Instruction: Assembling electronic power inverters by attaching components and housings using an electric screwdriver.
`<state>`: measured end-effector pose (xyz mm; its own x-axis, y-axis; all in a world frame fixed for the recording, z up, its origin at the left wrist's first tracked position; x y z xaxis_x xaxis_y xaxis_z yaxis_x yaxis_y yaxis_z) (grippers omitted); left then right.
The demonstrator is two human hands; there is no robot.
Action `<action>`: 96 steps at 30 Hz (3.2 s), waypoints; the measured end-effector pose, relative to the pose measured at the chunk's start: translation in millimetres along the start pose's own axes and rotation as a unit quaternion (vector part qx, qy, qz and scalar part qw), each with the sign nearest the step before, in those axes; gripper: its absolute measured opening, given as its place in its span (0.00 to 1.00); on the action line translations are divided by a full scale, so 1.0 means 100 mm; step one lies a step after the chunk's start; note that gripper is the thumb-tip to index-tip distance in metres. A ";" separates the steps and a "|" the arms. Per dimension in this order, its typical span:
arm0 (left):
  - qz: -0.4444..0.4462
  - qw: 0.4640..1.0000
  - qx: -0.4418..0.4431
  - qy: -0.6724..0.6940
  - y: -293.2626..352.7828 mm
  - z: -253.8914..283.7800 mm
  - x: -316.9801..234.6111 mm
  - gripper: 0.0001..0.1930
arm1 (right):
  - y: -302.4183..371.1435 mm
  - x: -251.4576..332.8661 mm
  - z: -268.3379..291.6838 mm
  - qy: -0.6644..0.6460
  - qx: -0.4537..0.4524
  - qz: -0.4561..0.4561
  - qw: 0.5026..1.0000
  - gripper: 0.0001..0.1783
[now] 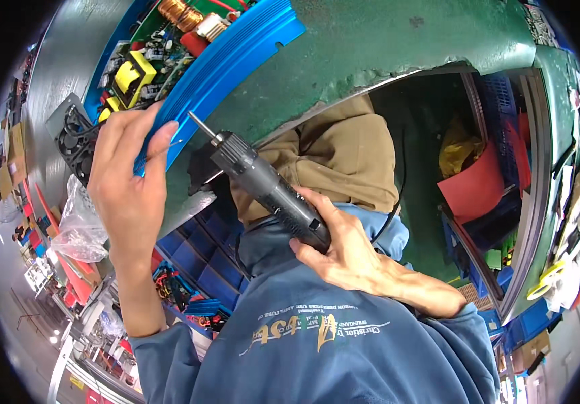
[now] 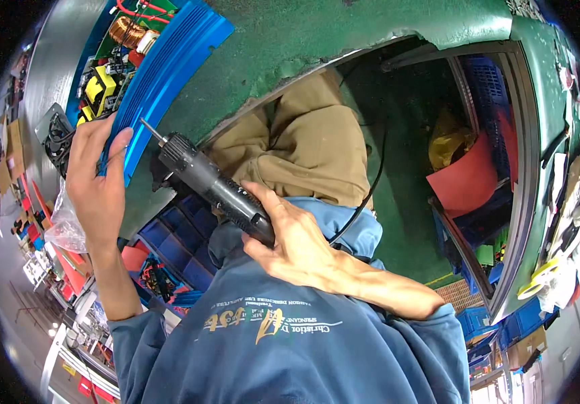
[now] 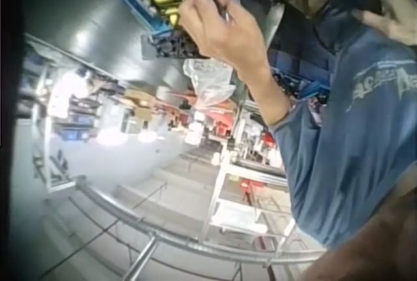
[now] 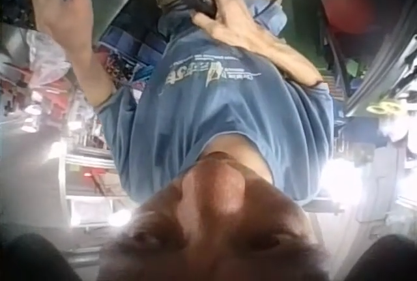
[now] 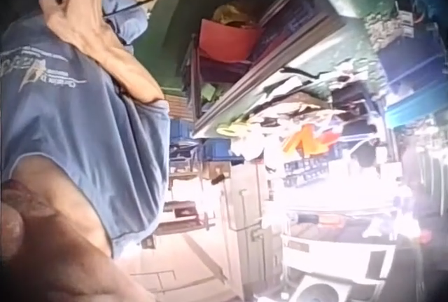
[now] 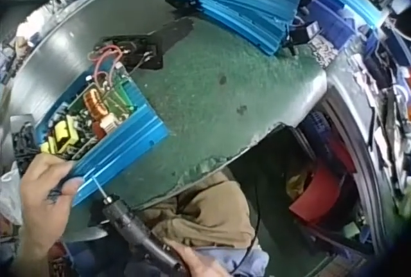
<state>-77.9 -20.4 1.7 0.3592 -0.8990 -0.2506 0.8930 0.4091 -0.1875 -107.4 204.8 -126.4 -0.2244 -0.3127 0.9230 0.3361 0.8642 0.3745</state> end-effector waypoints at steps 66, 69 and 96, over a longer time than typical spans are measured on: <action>0.297 0.943 -0.152 -0.014 1.26 0.56 1.98 0.09 | -0.09 0.07 1.03 -0.096 -0.284 -0.036 0.953 0.35; 0.302 0.942 -0.142 -0.022 1.39 0.52 2.18 0.07 | -0.01 0.06 0.75 -0.055 -0.210 -0.048 0.975 0.34; -0.164 0.960 0.006 -0.225 0.01 0.43 0.05 0.05 | -0.19 0.40 -0.12 0.206 0.019 0.082 0.975 0.22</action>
<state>-63.0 -31.4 41.1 0.1360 -0.9570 0.2563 0.9803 0.0926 -0.1746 -112.0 171.7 -95.5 0.2190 -0.2933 0.9306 0.3003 0.9277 0.2217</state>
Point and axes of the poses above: each hand's wrist, its own y-axis away from the middle knuckle, its own z-axis out of the back of the hand, x = y × z, the point moved 8 cm from there along -y, towards the middle knuckle
